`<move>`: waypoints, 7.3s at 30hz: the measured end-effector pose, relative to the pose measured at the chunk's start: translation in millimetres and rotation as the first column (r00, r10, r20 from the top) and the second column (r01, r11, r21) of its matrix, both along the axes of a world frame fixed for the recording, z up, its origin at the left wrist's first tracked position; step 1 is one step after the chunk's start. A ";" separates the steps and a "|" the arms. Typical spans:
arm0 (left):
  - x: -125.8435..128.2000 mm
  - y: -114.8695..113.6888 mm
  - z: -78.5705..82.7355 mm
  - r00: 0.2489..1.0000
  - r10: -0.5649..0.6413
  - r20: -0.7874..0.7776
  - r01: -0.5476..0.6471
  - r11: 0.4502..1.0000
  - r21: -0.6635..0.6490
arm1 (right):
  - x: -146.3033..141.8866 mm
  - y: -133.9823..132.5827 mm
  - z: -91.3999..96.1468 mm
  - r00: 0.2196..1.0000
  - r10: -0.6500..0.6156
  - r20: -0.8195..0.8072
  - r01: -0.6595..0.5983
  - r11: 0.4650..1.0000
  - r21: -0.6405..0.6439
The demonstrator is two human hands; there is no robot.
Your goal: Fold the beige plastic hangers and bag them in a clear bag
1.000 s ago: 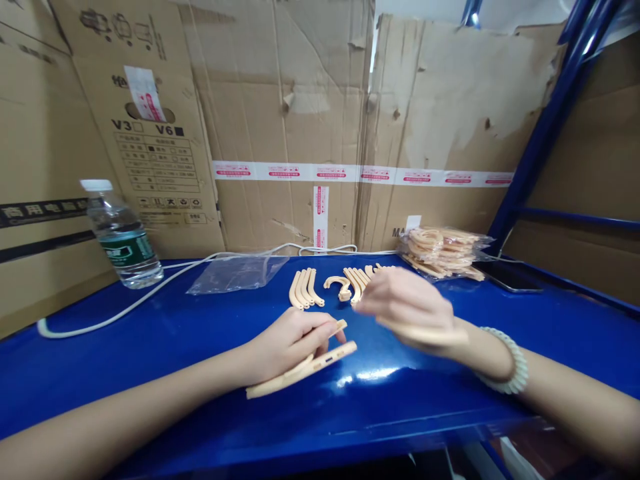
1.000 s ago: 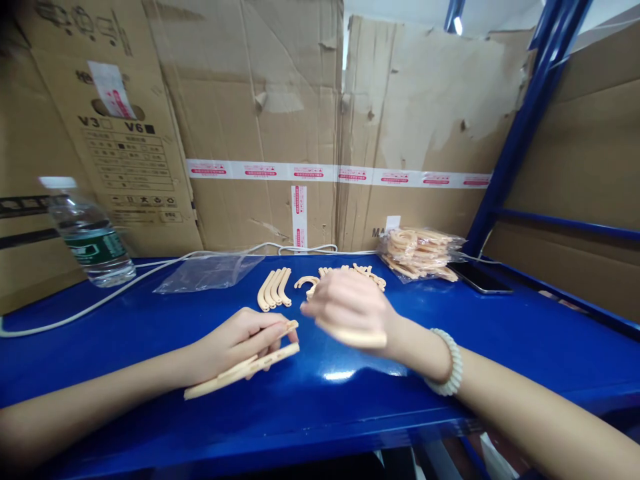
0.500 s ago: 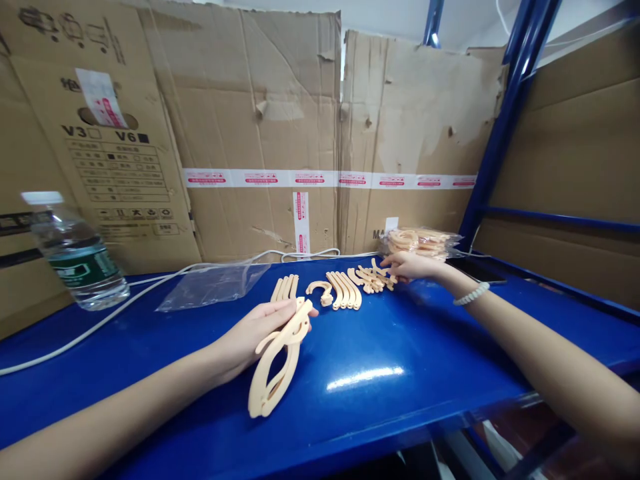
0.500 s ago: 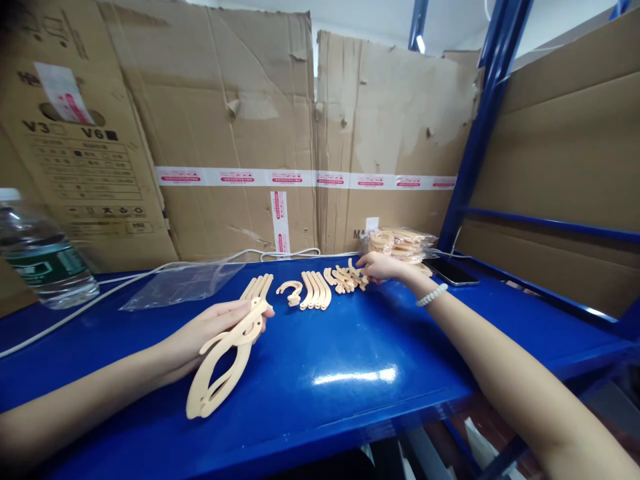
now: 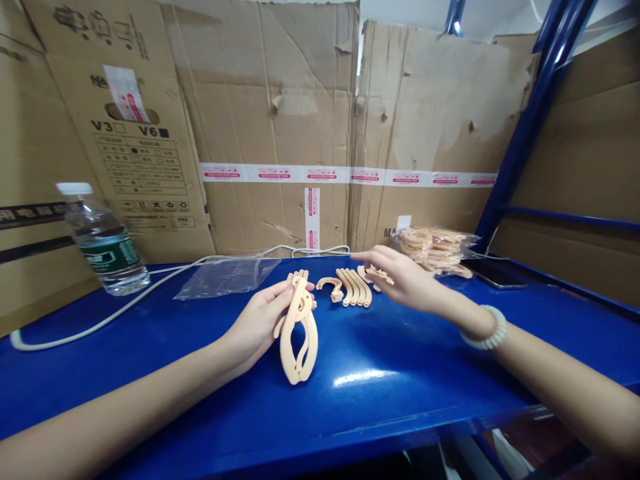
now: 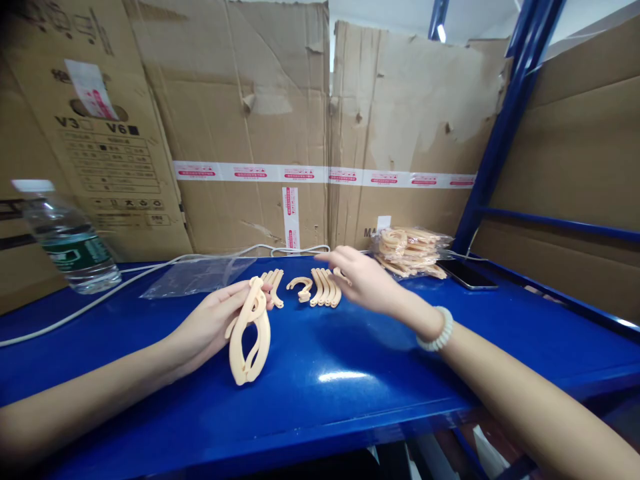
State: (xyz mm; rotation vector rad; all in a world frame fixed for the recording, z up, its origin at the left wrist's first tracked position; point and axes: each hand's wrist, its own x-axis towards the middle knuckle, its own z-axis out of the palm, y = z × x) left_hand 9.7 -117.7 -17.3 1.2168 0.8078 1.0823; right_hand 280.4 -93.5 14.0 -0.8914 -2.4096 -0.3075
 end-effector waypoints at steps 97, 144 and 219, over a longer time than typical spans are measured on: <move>1.3 -9.5 -2.9 0.997 -0.077 -0.021 0.074 0.992 -0.100 | 23.6 24.8 -2.4 0.977 0.148 0.153 -0.053 0.865 -0.499; 2.9 -18.6 -3.4 0.965 0.041 -0.258 0.043 0.950 0.310 | -45.4 -46.8 -20.5 0.947 0.318 0.042 -0.313 0.945 -0.097; -0.3 -9.9 0.7 0.993 0.016 -0.113 -0.012 0.999 0.034 | -53.0 -62.3 -16.3 0.888 0.383 0.252 -0.409 0.911 0.055</move>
